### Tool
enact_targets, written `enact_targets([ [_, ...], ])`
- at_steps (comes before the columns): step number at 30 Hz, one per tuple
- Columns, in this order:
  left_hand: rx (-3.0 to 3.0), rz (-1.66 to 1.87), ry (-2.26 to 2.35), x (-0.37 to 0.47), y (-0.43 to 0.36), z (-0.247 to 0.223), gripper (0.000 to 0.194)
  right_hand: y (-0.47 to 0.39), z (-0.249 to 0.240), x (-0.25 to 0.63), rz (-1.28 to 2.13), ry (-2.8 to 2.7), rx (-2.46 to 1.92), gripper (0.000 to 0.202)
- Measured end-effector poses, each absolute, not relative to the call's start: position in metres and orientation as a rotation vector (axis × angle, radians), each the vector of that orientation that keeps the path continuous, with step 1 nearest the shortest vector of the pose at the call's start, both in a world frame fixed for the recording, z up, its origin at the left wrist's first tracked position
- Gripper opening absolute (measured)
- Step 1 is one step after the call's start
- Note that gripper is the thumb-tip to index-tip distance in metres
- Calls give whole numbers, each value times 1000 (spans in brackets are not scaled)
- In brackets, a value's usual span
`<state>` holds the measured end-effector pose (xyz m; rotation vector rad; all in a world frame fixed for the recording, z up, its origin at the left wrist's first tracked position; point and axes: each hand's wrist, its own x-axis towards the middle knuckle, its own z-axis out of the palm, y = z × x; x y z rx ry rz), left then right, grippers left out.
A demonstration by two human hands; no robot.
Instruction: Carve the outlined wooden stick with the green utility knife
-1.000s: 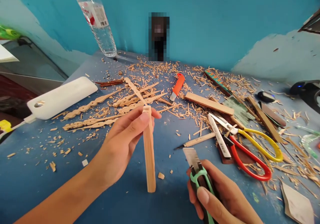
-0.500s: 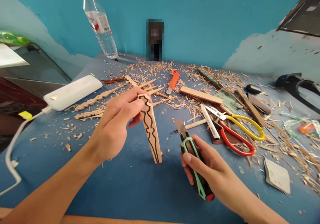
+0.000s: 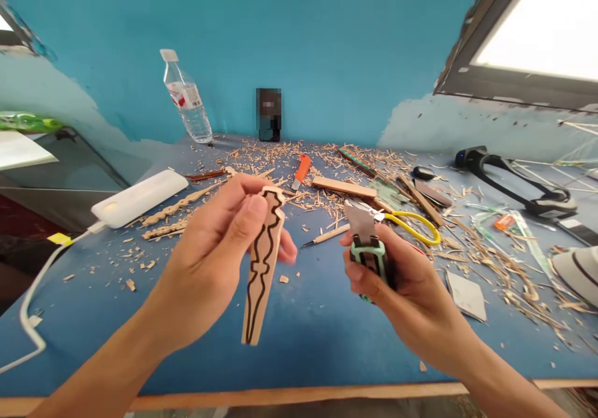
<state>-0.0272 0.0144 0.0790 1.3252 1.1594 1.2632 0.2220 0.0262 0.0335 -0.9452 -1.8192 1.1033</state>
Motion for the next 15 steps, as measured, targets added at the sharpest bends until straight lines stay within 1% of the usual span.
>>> enact_targets([
  [2, 1115, 1242, 1072, -12, 3, 80, 26, 21, 31, 223, 904, -1890, -879, 27],
  [5, 886, 1241, 978, 9, -14, 78, 16, 13, 29, 225, 614, -2020, -787, 46],
  [7, 803, 1200, 904, 19, -25, 73, 8, 9, 28, 227, 472, -2084, -771, 51],
  [8, 776, 1172, 892, 22, -30, 71, 9, 7, 28, 229, 413, -2100, -773, 48],
  [10, 716, 1127, 901, 27, -39, 66, 24, 4, 28, 233, 339, -2129, -781, 40],
  [12, 665, 1109, 917, 30, -46, 61, 40, 1, 26, 238, 322, -2151, -783, 43],
  [15, 647, 1126, 927, 33, -55, 53, 52, -4, 23, 243, 284, -2189, -785, 42],
])
